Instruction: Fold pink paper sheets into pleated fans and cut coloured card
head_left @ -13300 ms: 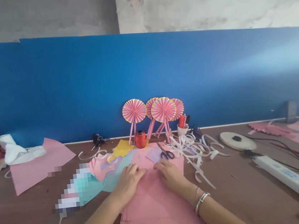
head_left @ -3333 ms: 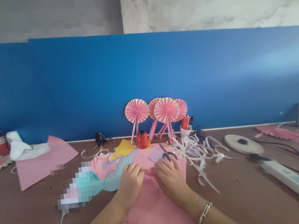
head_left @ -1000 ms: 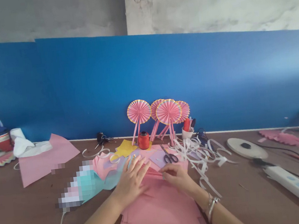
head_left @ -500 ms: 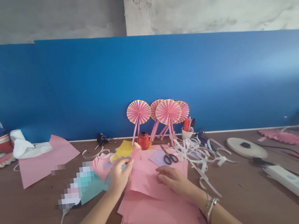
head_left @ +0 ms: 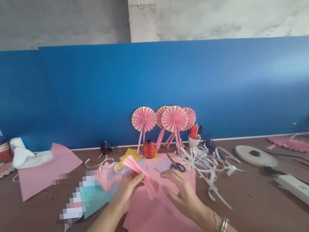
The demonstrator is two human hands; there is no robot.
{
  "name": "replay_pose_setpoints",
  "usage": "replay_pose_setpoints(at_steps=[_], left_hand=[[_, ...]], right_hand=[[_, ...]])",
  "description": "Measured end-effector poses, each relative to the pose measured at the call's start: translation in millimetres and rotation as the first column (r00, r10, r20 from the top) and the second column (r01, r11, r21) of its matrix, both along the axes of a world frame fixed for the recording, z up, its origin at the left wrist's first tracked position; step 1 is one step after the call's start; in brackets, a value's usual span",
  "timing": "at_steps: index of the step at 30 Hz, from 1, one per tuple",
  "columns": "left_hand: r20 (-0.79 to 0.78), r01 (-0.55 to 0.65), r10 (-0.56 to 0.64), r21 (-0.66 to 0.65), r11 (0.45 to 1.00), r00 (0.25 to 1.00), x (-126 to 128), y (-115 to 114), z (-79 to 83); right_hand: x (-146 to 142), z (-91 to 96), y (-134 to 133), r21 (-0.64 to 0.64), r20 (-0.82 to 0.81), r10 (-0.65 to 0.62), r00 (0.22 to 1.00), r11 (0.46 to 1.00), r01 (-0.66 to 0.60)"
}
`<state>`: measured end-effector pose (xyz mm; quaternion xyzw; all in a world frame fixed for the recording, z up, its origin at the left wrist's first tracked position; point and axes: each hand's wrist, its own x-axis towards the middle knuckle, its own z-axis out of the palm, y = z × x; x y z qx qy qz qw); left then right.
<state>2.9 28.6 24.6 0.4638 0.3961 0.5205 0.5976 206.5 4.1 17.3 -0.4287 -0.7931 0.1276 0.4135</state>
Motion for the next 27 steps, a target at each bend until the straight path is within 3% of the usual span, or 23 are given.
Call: replay_pose_setpoints(at_steps=[4, 6, 9, 12, 15, 18, 22, 27], left_hand=[[-0.151, -0.021, 0.024, 0.022, 1.000, 0.988, 11.1, -9.4, -7.1], [-0.180, -0.012, 0.017, 0.025, 1.000, 0.984, 11.1, -10.6, -8.9], [-0.193, -0.042, 0.046, 0.025, 0.999, 0.980, 6.9, -8.2, -10.9], [-0.070, -0.095, 0.095, 0.004, 0.995, 0.993, 2.7, -2.5, -14.3], [0.113, -0.141, 0.145, -0.039, 0.989, 0.983, 1.2, 3.5, -18.6], [0.190, -0.156, 0.165, -0.065, 0.986, 0.968, 0.7, 7.3, -22.2], [0.137, -0.145, 0.147, -0.022, 0.989, 0.980, -0.2, 6.8, -22.8], [-0.008, -0.026, 0.027, 0.060, 0.998, 1.000, 3.9, -1.4, -15.0]], right_hand=[[-18.7, 5.0, 1.9, -0.202, 0.036, -0.058, 0.998, 0.977, 0.064], [-26.6, 6.9, 6.1, -0.240, 0.072, -0.081, 0.994, 0.966, 0.096], [-31.8, 5.1, 13.5, -0.196, 0.108, -0.100, 0.989, 0.973, 0.119], [-29.3, -5.4, 18.1, -0.121, 0.059, -0.110, 0.992, 0.986, 0.116], [-22.4, -19.4, 19.4, -0.148, -0.003, -0.078, 0.997, 0.986, 0.077], [-15.5, -26.8, 19.9, -0.191, 0.020, -0.042, 0.999, 0.981, 0.045], [-12.7, -24.3, 18.3, -0.136, 0.106, -0.042, 0.994, 0.989, 0.056], [-17.8, -20.2, 11.4, -0.059, 0.149, -0.037, 0.988, 0.997, 0.046]])
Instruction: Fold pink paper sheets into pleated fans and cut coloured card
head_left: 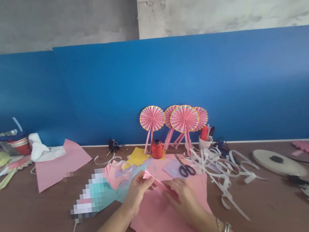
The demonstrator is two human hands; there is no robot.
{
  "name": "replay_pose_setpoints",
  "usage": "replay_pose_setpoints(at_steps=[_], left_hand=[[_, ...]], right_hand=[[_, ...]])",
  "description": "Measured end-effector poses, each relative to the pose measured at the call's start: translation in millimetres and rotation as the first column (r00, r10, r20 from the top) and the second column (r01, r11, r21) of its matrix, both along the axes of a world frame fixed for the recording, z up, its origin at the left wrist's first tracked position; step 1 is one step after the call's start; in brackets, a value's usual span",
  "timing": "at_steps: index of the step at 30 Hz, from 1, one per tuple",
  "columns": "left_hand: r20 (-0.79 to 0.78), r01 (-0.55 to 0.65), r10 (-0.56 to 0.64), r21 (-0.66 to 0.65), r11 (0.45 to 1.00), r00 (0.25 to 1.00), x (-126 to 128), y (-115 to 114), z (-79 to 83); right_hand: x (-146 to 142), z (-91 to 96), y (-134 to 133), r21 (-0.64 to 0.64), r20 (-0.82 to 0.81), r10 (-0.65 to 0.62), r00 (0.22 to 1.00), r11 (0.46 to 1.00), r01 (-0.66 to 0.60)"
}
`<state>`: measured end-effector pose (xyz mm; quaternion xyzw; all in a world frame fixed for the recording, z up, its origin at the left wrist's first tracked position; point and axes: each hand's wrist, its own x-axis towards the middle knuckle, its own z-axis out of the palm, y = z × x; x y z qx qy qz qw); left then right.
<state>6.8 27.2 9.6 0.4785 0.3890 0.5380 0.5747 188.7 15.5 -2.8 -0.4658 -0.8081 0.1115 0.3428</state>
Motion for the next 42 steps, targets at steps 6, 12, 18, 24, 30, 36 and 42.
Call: replay_pose_setpoints(at_steps=[6, 12, 18, 24, 30, 36, 42], left_hand=[[0.128, -0.116, 0.122, -0.053, 0.992, 0.984, -0.8, 1.5, -1.1], [0.259, -0.203, 0.242, -0.167, 0.965, 0.935, -10.8, 12.2, -10.3], [0.367, -0.205, 0.288, -0.250, 0.946, 0.884, -6.9, 13.6, -12.6], [0.421, -0.110, 0.205, -0.239, 0.965, 0.884, -9.4, 16.4, -10.7], [0.439, 0.148, -0.041, -0.211, 0.966, 0.898, -6.9, 8.2, -6.5], [0.338, 0.315, -0.256, -0.131, 0.940, 0.906, 8.6, -6.9, -1.0], [0.320, 0.213, -0.153, -0.161, 0.964, 0.935, 9.1, -6.1, -1.3]], right_hand=[[-0.7, 0.6, 3.0, -0.028, -0.009, -0.048, 0.999, 0.998, 0.048], [1.8, 5.5, 6.5, -0.070, -0.017, -0.039, 0.999, 0.997, 0.038], [0.6, 6.4, 5.8, -0.282, -0.175, 0.003, 0.985, 0.958, -0.053], [1.2, 5.6, 5.1, -0.289, -0.209, 0.009, 0.978, 0.955, -0.071], [4.8, -5.8, 9.5, 0.244, -0.144, -0.039, 0.989, 0.967, 0.073], [4.5, 5.3, 2.0, 0.426, 0.030, -0.031, 0.999, 0.904, 0.015], [-1.2, 10.6, -6.0, 0.420, 0.176, -0.005, 0.984, 0.905, -0.070]])
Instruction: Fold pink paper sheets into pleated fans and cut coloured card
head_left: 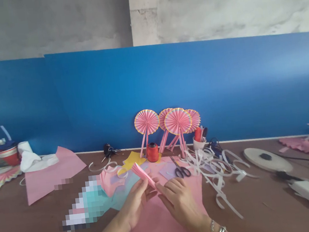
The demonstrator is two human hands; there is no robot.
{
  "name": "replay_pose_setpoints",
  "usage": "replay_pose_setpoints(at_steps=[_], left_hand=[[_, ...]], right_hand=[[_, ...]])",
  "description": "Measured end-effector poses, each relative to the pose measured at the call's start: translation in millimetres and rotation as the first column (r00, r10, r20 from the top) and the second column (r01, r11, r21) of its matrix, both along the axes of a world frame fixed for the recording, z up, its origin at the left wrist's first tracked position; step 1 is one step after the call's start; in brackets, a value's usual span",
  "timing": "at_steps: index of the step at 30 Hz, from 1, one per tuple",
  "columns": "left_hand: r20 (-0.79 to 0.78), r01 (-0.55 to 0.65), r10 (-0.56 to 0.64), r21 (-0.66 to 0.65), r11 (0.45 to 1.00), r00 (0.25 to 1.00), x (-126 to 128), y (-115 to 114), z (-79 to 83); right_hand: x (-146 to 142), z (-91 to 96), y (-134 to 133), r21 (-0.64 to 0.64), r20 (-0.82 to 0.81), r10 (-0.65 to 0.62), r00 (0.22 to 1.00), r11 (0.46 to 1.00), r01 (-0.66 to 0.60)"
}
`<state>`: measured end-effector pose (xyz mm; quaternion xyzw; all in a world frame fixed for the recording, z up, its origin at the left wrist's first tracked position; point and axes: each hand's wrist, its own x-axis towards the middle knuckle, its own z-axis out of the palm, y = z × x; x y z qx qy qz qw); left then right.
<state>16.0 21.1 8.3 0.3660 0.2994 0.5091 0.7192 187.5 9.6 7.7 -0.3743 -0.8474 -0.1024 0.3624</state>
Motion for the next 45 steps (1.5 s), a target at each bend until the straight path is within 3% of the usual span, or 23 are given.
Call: replay_pose_setpoints(at_steps=[4, 11, 13, 16, 19, 21, 24, 28, 33, 37, 42, 45], left_hand=[[-0.003, -0.043, 0.043, -0.025, 0.999, 0.999, 1.8, -1.2, -0.2], [0.113, -0.022, 0.039, -0.146, 0.989, 0.993, -0.2, 0.8, 0.9], [0.077, 0.013, -0.002, -0.153, 0.988, 0.997, -3.0, 1.8, 1.3], [-0.124, 0.025, -0.036, -0.086, 0.996, 0.992, -5.4, 0.4, 1.7], [-0.382, 0.008, 0.023, 0.080, 0.997, 0.924, -5.4, -3.4, 4.2], [-0.469, 0.013, 0.085, 0.203, 0.979, 0.879, -4.9, -6.1, 8.2], [-0.512, 0.049, 0.137, 0.334, 0.941, 0.848, -4.2, -9.6, 15.9], [-0.565, 0.099, 0.160, 0.400, 0.911, 0.810, -3.0, -11.9, 21.7], [-0.530, 0.095, 0.138, 0.389, 0.916, 0.836, -2.4, -11.5, 19.1], [-0.468, -0.025, 0.180, 0.320, 0.947, 0.865, -4.6, -8.2, 12.1], [-0.409, -0.201, 0.221, 0.092, 0.975, 0.885, -8.5, -4.6, 3.6], [-0.401, -0.146, 0.179, 0.110, 0.983, 0.898, -8.5, -4.6, 2.5]], right_hand=[[-1.4, 6.2, -3.5, -0.043, 0.030, 0.065, 0.997, 0.997, -0.063], [3.6, 7.0, -4.9, -0.112, 0.023, 0.328, 0.944, 0.940, -0.324], [4.6, 4.1, -4.3, -0.131, -0.080, 0.268, 0.960, 0.952, -0.277], [6.2, 0.1, -0.2, -0.214, -0.313, 0.079, 0.947, 0.965, -0.151], [8.6, -1.7, 5.8, -0.382, -0.518, -0.095, 0.850, 0.915, -0.130], [10.2, -1.5, 8.8, -0.478, -0.593, -0.176, 0.786, 0.862, -0.168], [11.3, -0.2, 10.5, -0.536, -0.641, -0.222, 0.735, 0.814, -0.221], [10.4, 0.7, 10.1, -0.548, -0.662, -0.225, 0.715, 0.797, -0.256], [10.3, -2.1, 11.8, -0.565, -0.658, -0.247, 0.711, 0.786, -0.250], [11.4, -5.6, 13.6, -0.587, -0.623, -0.238, 0.745, 0.772, -0.244], [7.6, -5.3, 10.0, -0.636, -0.578, -0.135, 0.805, 0.693, -0.340], [4.6, -4.4, 6.4, -0.660, -0.566, -0.107, 0.818, 0.654, -0.371]])
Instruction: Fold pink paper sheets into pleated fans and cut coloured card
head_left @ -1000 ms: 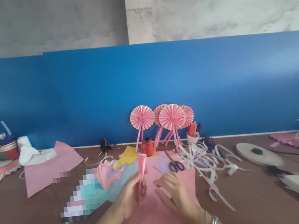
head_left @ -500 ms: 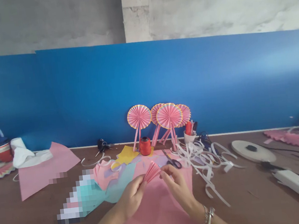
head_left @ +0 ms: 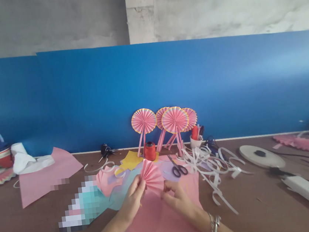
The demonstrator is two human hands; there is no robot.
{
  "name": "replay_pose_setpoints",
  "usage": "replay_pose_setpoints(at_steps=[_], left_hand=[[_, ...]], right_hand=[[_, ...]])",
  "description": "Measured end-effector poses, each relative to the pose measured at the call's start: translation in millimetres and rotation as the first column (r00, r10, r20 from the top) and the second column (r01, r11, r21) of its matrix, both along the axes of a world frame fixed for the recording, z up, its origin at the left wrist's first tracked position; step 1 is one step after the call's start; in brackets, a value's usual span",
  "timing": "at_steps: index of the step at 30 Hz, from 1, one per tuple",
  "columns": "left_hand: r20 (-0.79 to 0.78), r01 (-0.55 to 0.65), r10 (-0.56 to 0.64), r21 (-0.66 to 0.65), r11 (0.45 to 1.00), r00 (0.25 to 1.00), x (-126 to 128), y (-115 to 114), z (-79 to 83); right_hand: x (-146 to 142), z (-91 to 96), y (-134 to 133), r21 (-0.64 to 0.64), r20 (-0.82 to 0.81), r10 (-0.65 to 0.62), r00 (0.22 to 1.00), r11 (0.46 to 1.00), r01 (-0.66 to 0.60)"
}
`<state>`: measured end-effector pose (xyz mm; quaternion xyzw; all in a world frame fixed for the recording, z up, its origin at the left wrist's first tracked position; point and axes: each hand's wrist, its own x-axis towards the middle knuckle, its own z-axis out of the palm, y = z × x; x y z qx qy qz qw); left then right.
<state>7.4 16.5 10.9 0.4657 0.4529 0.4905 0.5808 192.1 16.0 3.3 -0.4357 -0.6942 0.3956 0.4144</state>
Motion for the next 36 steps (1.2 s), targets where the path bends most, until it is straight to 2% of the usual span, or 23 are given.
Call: replay_pose_setpoints(at_steps=[3, 6, 11, 19, 22, 26, 29, 33, 36], left_hand=[[-0.039, 0.057, -0.055, 0.052, 0.997, 0.998, 1.7, -0.6, 1.7], [-0.041, 0.046, -0.043, 0.063, 0.997, 0.998, 4.2, -1.1, 2.0], [0.108, 0.016, -0.018, 0.019, 1.000, 0.994, 9.8, -1.5, -2.0], [0.268, 0.061, -0.032, -0.100, 0.993, 0.963, 15.3, -1.9, 1.0], [0.261, 0.074, -0.046, -0.099, 0.992, 0.964, 13.0, -1.1, 3.2], [0.221, 0.100, -0.084, -0.060, 0.993, 0.972, 8.1, 1.7, 4.0], [0.202, 0.108, -0.082, -0.122, 0.987, 0.976, 6.1, 4.1, 2.1], [0.249, 0.151, -0.091, -0.234, 0.960, 0.964, 5.7, 3.6, 1.7], [0.286, 0.232, -0.157, -0.250, 0.940, 0.945, 6.7, 0.0, 4.5]], right_hand=[[-1.2, -0.7, -1.9, -0.016, 0.006, 0.029, 1.000, 0.999, -0.029], [-1.4, -1.6, -2.8, -0.037, 0.019, 0.033, 0.999, 0.999, -0.032], [-2.1, -2.0, -4.1, -0.077, 0.071, 0.035, 0.997, 0.997, -0.029], [-3.7, -3.4, -4.7, -0.067, 0.120, 0.028, 0.992, 0.998, -0.020], [-3.1, -0.5, -3.3, -0.032, 0.074, 0.025, 0.997, 0.999, -0.023], [1.1, 5.3, -3.5, 0.030, -0.107, -0.022, 0.994, 0.999, 0.025], [3.3, 5.9, -4.4, 0.022, -0.151, -0.074, 0.986, 0.997, 0.078], [1.9, -0.8, -0.9, 0.027, -0.076, -0.135, 0.988, 0.990, 0.137], [-0.7, -6.1, 1.0, 0.054, 0.045, -0.093, 0.995, 0.994, 0.090]])
